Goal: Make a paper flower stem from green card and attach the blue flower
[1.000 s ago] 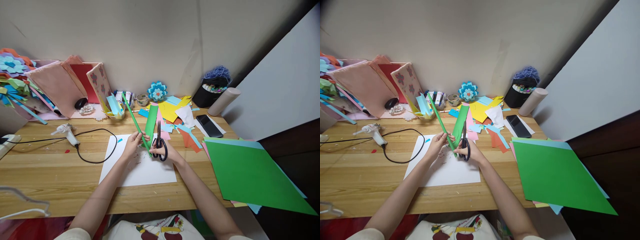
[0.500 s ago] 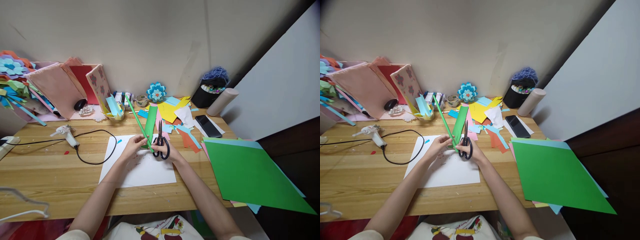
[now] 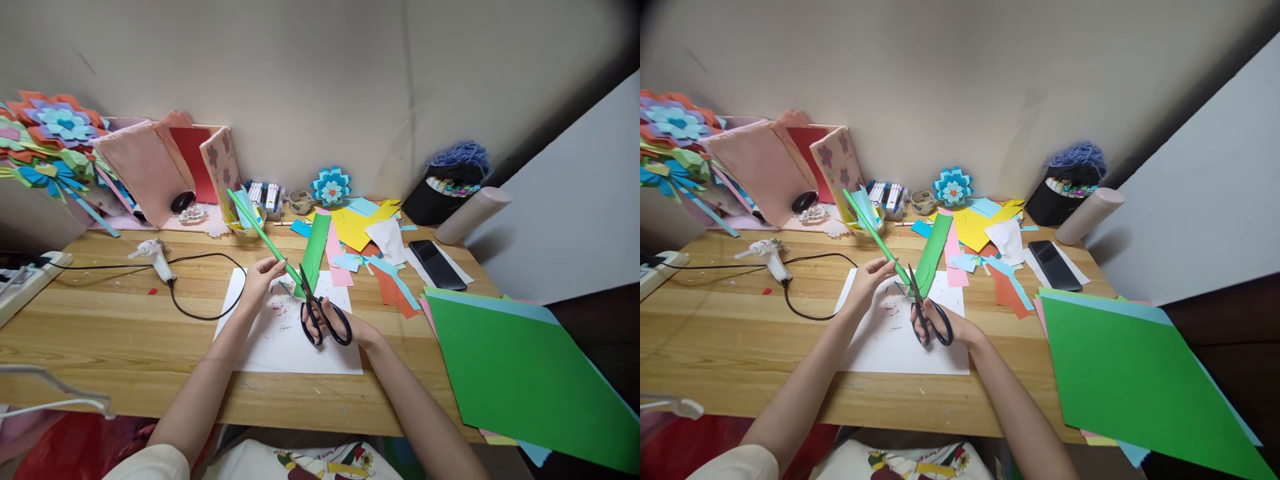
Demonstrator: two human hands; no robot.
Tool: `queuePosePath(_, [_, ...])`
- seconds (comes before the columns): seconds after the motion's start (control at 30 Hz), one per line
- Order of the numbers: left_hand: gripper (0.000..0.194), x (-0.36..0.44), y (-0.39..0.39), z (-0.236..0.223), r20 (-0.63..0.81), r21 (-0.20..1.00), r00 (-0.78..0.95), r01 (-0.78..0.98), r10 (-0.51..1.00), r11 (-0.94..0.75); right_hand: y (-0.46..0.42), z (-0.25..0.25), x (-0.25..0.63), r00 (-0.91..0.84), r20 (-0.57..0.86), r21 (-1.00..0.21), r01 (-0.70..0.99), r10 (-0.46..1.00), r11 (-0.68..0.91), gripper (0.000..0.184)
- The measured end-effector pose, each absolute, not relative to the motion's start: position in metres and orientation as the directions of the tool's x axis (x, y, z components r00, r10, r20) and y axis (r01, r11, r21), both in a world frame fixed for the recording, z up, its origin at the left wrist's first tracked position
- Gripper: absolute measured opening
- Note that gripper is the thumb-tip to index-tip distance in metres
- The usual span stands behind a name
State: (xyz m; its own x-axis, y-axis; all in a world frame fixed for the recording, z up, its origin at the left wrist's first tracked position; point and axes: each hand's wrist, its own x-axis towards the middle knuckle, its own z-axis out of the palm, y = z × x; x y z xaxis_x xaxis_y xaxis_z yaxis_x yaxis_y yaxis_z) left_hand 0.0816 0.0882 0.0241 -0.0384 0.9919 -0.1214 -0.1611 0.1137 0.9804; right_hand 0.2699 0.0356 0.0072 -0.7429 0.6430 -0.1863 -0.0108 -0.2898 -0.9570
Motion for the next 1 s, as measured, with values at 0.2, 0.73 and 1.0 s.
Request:
queuePosePath(0.2, [0.032,0.077,0.088,0.029,-0.118,0.986,-0.098,-0.126,0.988,0.106,0.034,0.01,0.273,-0.743,-0.201,-0.977,0.109,0.638,-0.181,0.066])
queuePosePath(0.73, [0.032,0.076,0.09,0.022,-0.131,0.986,-0.115,-0.122,0.985,0.117,0.035,0.005,0.275,-0.704,-0.253,-0.967,0.201,0.664,-0.156,0.069])
queuePosePath(1.0, [0.037,0.076,0.091,0.02,-0.131,0.986,-0.145,-0.122,0.981,0.114,0.035,0.0,0.277,-0.65,-0.248,-0.962,0.254,0.719,-0.102,0.059])
